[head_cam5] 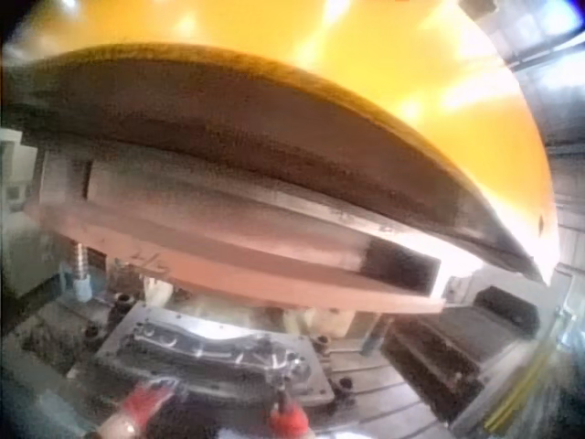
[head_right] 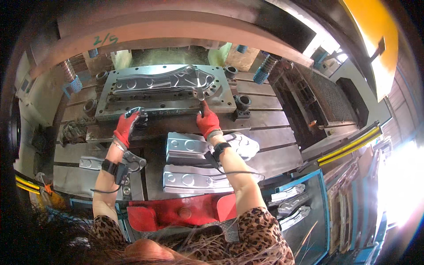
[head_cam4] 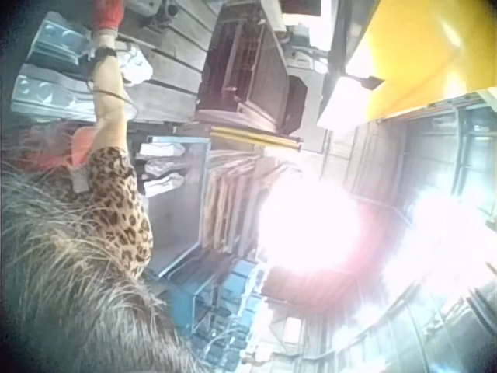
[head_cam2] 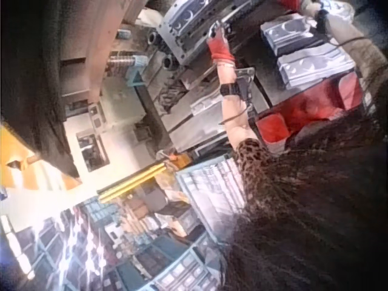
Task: Operating a stamping press to form metal components and moving them to a bin.
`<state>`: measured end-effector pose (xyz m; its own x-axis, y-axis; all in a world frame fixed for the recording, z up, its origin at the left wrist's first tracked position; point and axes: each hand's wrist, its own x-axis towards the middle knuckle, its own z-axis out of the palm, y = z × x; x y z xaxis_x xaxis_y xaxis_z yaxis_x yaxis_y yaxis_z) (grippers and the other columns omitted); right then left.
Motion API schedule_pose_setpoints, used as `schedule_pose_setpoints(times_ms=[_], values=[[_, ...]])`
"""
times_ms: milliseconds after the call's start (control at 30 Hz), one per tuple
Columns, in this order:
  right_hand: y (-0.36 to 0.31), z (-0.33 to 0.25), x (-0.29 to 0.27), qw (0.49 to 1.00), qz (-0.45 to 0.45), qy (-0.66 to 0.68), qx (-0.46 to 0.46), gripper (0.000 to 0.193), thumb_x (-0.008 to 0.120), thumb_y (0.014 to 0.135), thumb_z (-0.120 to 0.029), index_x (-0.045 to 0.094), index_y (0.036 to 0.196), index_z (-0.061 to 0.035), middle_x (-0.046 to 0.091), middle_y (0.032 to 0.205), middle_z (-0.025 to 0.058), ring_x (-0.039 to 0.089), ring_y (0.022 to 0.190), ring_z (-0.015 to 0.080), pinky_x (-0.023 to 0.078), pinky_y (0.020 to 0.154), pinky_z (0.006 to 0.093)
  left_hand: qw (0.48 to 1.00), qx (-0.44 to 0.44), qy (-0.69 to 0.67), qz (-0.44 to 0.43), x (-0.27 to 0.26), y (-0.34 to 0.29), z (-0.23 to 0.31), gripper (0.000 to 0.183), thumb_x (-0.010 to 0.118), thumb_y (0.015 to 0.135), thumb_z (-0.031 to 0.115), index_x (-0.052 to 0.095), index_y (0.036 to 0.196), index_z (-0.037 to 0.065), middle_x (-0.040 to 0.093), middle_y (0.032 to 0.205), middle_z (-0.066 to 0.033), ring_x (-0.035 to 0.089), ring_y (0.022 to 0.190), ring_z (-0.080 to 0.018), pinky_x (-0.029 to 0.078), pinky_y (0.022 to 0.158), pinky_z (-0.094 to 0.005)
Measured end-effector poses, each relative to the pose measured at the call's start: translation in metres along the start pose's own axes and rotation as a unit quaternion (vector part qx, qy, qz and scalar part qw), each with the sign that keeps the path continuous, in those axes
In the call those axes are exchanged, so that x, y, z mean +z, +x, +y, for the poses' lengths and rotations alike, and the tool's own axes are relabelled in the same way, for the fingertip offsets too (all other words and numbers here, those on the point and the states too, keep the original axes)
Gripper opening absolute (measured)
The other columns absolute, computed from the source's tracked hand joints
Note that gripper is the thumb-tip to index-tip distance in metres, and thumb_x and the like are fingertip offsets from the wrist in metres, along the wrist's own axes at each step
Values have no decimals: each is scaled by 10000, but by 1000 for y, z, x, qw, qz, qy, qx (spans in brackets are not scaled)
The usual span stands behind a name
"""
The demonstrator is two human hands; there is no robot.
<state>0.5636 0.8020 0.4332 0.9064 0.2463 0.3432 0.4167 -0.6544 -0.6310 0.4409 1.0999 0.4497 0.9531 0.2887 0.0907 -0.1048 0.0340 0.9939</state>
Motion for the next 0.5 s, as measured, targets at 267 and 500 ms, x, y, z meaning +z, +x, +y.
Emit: schedule_pose_setpoints(times_ms=[267,500], values=[[-33,1,-26,998,2,17,-58,576,549,773,-138,367,1320,-137,605,879,215,581,839,387,466,736,427,875,-142,-439,-149,32,41,2,516,441,901,448,565,1046,-32,629,986,-185,620,906,-309,498,838,-449],[-118,-54,-107,994,-44,-16,-101,547,556,782,-75,393,1302,-118,603,856,203,596,798,376,479,672,413,821,-186,-536,-64,52,41,0,377,529,873,378,597,928,12,653,761,-143,648,666,-276,553,667,-400]])
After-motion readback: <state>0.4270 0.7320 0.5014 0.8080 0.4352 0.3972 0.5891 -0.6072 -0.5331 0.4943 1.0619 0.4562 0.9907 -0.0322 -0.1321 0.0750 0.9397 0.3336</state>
